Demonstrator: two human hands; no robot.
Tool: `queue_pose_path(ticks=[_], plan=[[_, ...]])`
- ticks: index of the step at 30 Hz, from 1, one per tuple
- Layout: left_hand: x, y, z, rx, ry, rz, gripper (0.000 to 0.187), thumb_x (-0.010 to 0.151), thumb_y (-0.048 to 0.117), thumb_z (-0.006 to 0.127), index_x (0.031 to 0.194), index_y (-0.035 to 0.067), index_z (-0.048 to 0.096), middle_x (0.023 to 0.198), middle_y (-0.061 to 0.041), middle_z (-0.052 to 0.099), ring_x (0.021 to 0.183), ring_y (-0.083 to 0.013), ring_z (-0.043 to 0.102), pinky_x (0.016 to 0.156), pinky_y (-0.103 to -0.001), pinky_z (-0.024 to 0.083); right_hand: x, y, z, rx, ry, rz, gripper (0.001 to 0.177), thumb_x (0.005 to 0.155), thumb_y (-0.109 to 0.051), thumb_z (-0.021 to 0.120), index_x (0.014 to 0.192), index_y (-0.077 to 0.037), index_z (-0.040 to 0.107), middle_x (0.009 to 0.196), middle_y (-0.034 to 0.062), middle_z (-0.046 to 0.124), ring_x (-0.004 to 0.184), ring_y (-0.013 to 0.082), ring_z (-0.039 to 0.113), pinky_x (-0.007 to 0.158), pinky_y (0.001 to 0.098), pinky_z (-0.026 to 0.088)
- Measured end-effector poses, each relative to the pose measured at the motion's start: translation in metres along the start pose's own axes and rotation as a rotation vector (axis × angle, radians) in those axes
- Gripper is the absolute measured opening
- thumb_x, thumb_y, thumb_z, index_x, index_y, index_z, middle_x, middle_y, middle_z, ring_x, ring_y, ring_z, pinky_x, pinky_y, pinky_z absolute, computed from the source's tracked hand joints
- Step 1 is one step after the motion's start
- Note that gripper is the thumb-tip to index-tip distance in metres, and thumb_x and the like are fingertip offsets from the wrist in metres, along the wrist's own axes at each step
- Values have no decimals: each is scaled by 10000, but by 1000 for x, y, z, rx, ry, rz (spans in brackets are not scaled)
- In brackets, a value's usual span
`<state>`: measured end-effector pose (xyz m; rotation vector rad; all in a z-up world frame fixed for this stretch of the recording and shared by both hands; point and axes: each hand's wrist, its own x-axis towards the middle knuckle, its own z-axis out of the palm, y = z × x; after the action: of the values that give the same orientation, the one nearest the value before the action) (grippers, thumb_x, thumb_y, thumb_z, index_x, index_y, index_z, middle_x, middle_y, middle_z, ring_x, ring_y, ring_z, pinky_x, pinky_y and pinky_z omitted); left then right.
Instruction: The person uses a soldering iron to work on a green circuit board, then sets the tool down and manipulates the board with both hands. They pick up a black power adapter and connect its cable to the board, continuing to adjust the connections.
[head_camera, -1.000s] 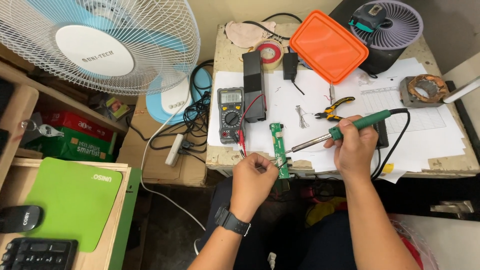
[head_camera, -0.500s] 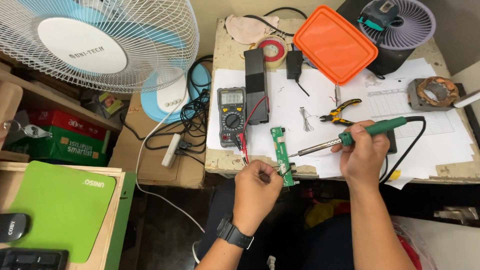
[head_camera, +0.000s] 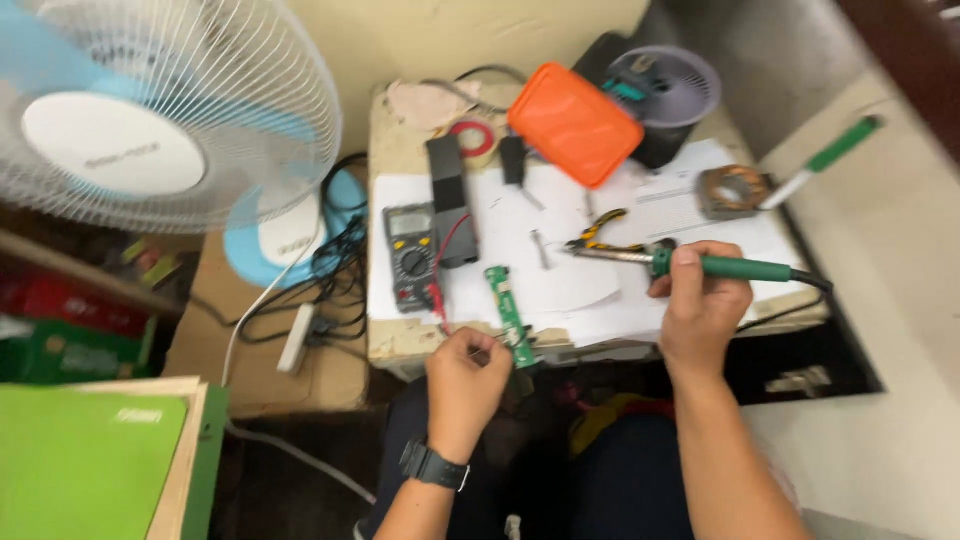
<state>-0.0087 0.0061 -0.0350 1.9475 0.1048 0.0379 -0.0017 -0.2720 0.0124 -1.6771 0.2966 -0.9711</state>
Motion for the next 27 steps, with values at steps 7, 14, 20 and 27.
queue_pose_path(ticks=[7,14,20,27], plan=[[-3,2,-2,-45,-59,27,93,886,179,789,800,149,769,713,-6,781,705,-168,738,723,-376,578,120,15,-123,-781,113,-390,237,1209,-296,883,1153,-83,796,1018,138,820,941,394,784,884,523,588],[-1,2,-1,37,-46,-11,96,875,210,804,803,151,782,730,7,784,733,-183,735,776,-387,582,157,14,-121,-924,22,-248,554,1149,-475,845,765,-102,701,695,83,705,716,343,739,691,523,520],[-4,7,-3,2,-62,-85,82,880,180,811,814,136,792,709,1,757,686,-168,676,742,-367,566,155,-3,-97,-903,-39,-106,583,1129,-443,791,717,-70,615,645,73,655,700,377,708,671,522,504],[-7,18,-6,14,-74,-114,86,898,176,807,824,133,800,719,-2,768,679,-165,672,722,-371,565,172,6,-84,-973,-88,-86,533,1128,-514,782,944,-19,703,745,127,739,757,447,749,669,566,552]])
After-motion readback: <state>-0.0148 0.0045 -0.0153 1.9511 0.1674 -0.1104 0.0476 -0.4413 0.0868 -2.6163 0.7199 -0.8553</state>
